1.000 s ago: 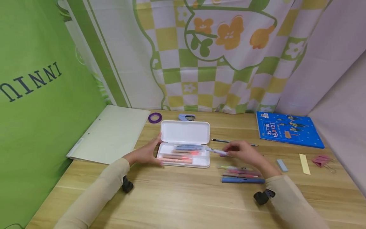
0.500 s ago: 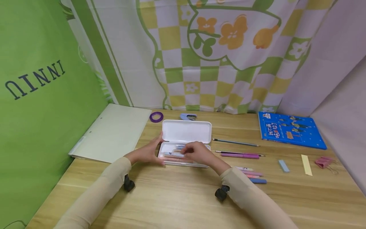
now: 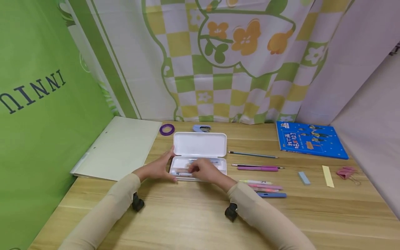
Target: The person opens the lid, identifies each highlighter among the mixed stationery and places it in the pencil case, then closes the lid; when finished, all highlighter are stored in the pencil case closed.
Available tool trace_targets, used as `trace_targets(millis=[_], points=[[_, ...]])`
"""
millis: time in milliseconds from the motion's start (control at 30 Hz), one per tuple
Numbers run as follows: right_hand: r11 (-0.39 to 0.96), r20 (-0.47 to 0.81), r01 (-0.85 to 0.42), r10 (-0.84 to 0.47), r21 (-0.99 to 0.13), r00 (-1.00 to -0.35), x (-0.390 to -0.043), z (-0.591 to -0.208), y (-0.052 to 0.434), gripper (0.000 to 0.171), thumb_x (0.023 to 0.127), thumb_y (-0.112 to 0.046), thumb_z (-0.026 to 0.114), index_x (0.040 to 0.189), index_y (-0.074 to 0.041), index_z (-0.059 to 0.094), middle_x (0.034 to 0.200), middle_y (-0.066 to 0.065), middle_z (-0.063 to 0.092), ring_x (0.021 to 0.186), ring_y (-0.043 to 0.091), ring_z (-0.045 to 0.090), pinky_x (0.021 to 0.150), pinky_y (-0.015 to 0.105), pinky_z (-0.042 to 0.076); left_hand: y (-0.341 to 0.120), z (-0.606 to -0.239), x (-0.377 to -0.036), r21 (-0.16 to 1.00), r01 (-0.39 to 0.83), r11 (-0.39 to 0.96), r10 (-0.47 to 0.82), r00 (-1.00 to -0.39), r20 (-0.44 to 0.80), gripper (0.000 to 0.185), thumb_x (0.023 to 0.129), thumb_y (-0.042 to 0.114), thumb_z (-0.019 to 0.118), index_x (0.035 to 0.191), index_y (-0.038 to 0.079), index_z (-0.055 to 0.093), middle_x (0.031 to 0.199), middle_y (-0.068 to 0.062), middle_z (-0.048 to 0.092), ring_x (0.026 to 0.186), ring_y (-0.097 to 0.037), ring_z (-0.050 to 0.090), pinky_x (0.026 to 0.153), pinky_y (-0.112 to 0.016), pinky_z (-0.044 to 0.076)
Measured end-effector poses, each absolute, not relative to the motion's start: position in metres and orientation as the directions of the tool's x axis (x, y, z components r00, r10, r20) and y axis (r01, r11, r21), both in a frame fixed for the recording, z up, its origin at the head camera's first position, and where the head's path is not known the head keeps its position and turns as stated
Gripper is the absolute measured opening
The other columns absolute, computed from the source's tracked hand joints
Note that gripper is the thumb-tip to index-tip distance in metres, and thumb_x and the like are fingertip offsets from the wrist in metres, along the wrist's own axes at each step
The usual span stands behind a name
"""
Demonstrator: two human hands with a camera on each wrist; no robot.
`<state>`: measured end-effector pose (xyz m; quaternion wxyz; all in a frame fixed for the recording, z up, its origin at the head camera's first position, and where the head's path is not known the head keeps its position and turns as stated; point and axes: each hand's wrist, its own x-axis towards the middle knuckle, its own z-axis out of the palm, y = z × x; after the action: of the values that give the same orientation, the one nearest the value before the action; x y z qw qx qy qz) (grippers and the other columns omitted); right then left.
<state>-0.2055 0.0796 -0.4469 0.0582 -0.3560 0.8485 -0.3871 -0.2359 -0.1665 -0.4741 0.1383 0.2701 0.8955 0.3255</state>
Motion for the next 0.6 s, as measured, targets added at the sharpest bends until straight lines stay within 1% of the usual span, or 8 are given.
trace_targets(millis=[100, 267, 333, 433, 600], points=[[0.462, 0.177, -0.565, -0.646, -0.684, -0.742, -0.204, -0.448, 0.079, 0.011, 0.076, 0.006, 0.066, 0.08, -0.003, 0.071, 0.079, 0.003, 0.067, 0.076, 0.011, 0.057, 0.069, 0.024, 0.047, -0.166, -0.474, -0.235, 0.655, 0.392, 0.646, 0.574, -0.815, -0.078, 0.14, 0.06, 0.041, 0.088, 0.148, -0.002, -0.012, 0.132, -0.013, 0.042, 0.13, -0.026, 0.034, 0.113, -0.039, 0.019], [0.482, 0.186, -0.572, -0.634, -0.664, -0.751, -0.203, -0.448, 0.079, 0.008, 0.077, 0.003, 0.07, 0.078, -0.004, 0.071, 0.077, 0.003, 0.068, 0.075, 0.01, 0.058, 0.068, 0.023, 0.048, -0.165, -0.468, -0.232, 0.666, 0.387, 0.638, 0.573, -0.816, -0.075, 0.139, 0.06, 0.039, 0.089, 0.147, -0.004, -0.011, 0.131, -0.014, 0.042, 0.129, -0.027, 0.035, 0.113, -0.04, 0.02], [0.492, 0.184, -0.571, -0.63, -0.658, -0.755, -0.202, -0.448, 0.079, 0.006, 0.078, 0.001, 0.071, 0.079, -0.005, 0.072, 0.079, 0.003, 0.069, 0.077, 0.011, 0.061, 0.07, 0.023, 0.049, -0.165, -0.465, -0.23, 0.67, 0.378, 0.639, 0.567, -0.82, -0.078, 0.14, 0.06, 0.039, 0.089, 0.148, -0.004, -0.011, 0.132, -0.014, 0.042, 0.129, -0.027, 0.035, 0.113, -0.041, 0.021], [0.498, 0.165, -0.542, -0.615, -0.677, -0.771, -0.201, -0.447, 0.08, 0.006, 0.08, 0.0, 0.071, 0.083, -0.004, 0.073, 0.082, 0.003, 0.071, 0.081, 0.014, 0.063, 0.074, 0.025, 0.051, -0.165, -0.464, -0.229, 0.667, 0.361, 0.652, 0.556, -0.825, -0.097, 0.141, 0.059, 0.041, 0.088, 0.148, -0.001, -0.012, 0.134, -0.013, 0.041, 0.131, -0.027, 0.034, 0.113, -0.04, 0.02], [0.489, 0.134, -0.495, -0.601, -0.718, -0.788, -0.2, -0.447, 0.086, 0.01, 0.081, 0.0, 0.069, 0.089, -0.002, 0.073, 0.086, 0.004, 0.07, 0.084, 0.016, 0.063, 0.076, 0.027, 0.051, -0.165, -0.466, -0.23, 0.651, 0.352, 0.672, 0.548, -0.828, -0.118, 0.142, 0.059, 0.046, 0.087, 0.149, 0.004, -0.015, 0.136, -0.011, 0.04, 0.134, -0.024, 0.031, 0.113, -0.037, 0.018]])
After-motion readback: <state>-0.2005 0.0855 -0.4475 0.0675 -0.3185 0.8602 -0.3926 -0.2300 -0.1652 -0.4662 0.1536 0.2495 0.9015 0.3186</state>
